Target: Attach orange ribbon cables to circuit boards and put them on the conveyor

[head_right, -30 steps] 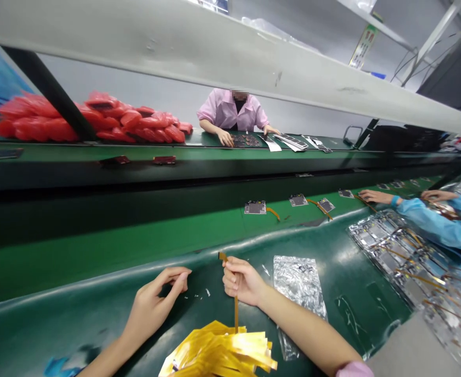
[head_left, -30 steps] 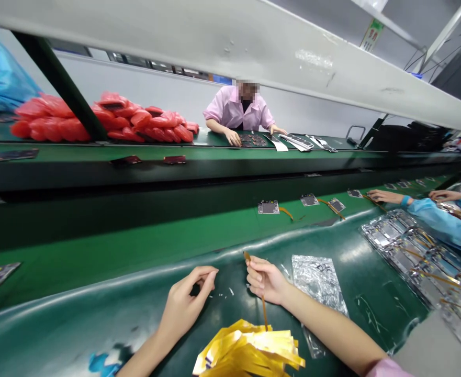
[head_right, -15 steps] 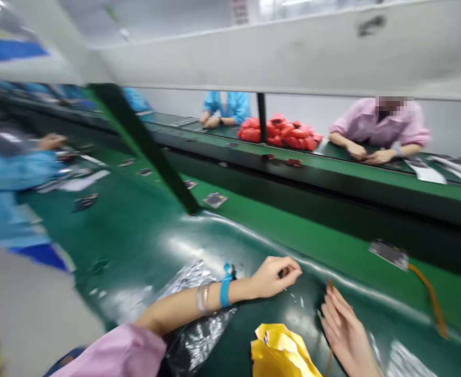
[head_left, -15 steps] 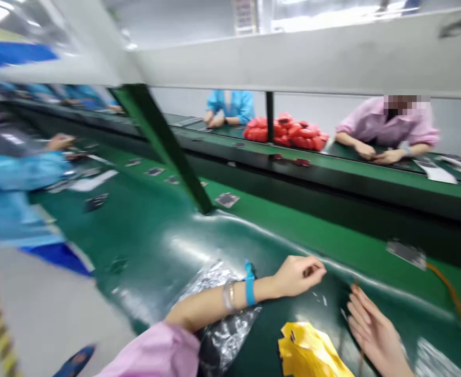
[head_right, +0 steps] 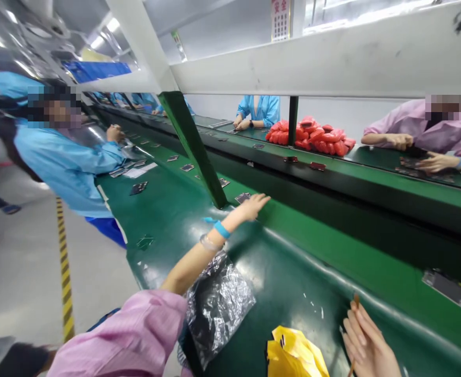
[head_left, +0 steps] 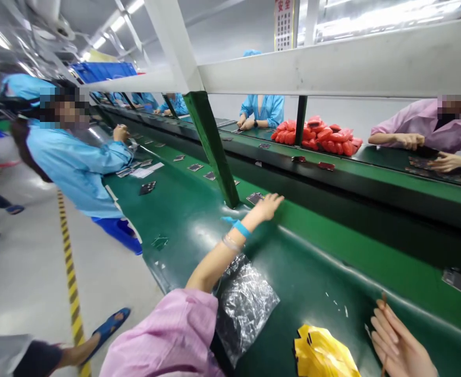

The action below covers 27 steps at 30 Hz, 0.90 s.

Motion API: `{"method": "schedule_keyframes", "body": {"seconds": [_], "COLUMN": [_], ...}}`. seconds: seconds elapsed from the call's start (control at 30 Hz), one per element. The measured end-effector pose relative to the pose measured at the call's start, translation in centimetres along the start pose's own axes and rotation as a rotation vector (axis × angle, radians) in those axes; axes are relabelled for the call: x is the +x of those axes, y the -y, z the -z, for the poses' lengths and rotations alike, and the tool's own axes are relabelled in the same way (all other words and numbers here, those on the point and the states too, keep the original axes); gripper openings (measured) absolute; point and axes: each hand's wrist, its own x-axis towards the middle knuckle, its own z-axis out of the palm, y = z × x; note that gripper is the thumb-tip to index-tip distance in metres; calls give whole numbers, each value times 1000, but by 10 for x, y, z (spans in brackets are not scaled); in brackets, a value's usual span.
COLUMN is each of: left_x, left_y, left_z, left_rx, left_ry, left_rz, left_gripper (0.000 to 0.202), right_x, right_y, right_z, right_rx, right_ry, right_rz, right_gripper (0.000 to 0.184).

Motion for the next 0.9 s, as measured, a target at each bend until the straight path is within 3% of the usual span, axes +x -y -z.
{"method": "schedule_keyframes", "body": {"seconds": [0.07, 0.17, 0.27, 0.33, 0.4, 0.5, 0.6, 0.7, 0.8, 0.9], "left_x": [10, 16, 18, 17, 11, -18, -71, -124, -153, -161], "left_y": [32, 61, 71, 66, 47, -9, -80, -133, -156, -162], "left_z": [6, 16, 30, 39, 43, 31, 7, -6, -4, -1], "left_rx": [-30, -96, -166, -227, -316, -501, -695, -983, -1061, -1026], "left_ry": [34, 77, 70, 36, -8, -46, -8, 150, 243, 230], "left_rz": [69, 82, 77, 59, 4, -149, -309, -435, -447, -476], "left_gripper": [43, 38, 35, 31, 28, 30, 30, 25, 19, 16], "right_x": [1, 1, -6, -16, -28, -47, -64, -81, -98, -109], "right_y": [-1, 1, 7, 11, 13, 12, 6, 0, -5, -7], "right_z": [-3, -9, -20, -30, -40, -57, -71, -81, -83, -80], "right_rx": [-15, -27, -78, -162, -247, -438, -699, -873, -1001, -1085], "right_ry": [3, 31, 76, 99, 103, 44, -49, -149, -225, -234], "right_rz": [21, 49, 84, 122, 152, 212, 322, 446, 531, 611], "right_gripper": [26, 24, 27, 29, 31, 35, 39, 31, 23, 21]}}
